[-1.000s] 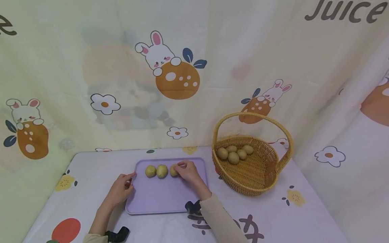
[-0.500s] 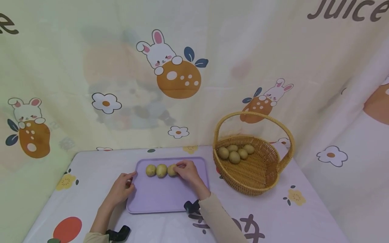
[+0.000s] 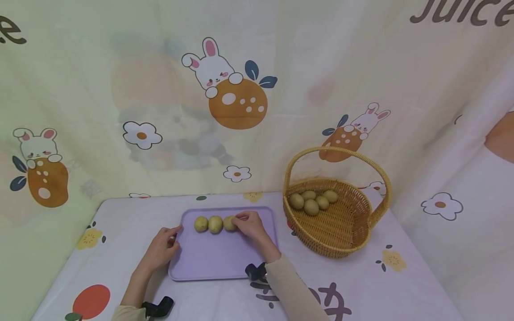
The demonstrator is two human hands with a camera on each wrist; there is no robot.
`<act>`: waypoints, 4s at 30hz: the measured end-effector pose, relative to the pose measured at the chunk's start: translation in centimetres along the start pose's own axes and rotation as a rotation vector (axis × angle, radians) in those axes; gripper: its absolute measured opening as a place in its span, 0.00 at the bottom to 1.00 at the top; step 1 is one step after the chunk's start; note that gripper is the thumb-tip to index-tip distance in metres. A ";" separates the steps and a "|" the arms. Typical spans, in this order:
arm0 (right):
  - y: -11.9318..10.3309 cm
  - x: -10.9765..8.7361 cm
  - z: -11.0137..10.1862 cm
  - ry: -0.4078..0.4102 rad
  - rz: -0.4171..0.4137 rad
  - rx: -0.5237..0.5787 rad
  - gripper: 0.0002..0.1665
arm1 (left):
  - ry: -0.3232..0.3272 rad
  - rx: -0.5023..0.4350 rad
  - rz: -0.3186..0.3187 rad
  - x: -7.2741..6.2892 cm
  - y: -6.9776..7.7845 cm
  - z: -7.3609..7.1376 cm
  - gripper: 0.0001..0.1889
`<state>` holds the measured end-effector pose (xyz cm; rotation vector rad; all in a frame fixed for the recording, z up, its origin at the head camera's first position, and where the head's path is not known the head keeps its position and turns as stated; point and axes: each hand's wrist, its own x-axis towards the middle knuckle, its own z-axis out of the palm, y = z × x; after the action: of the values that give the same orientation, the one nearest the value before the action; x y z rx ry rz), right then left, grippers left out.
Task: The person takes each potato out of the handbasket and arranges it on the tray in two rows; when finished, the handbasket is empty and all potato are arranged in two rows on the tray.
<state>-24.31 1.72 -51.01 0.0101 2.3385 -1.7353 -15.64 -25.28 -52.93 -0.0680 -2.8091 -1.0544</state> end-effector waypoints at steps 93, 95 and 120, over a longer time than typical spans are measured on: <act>0.3 0.4 -16.2 0.213 -0.179 -0.406 0.19 | -0.003 -0.022 0.010 0.1 -0.5 0.2 0.27; 0.3 0.5 -16.1 0.194 -0.170 -0.416 0.21 | 0.000 -0.021 0.012 0.0 -0.5 0.2 0.27; 0.9 0.6 -16.4 0.077 -0.063 -0.174 0.24 | 0.002 -0.021 0.019 0.2 -0.5 0.3 0.27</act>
<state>-27.72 17.38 -47.46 -0.0271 2.5646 -1.5784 -15.90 -25.45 -53.49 -0.0956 -2.7905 -1.0794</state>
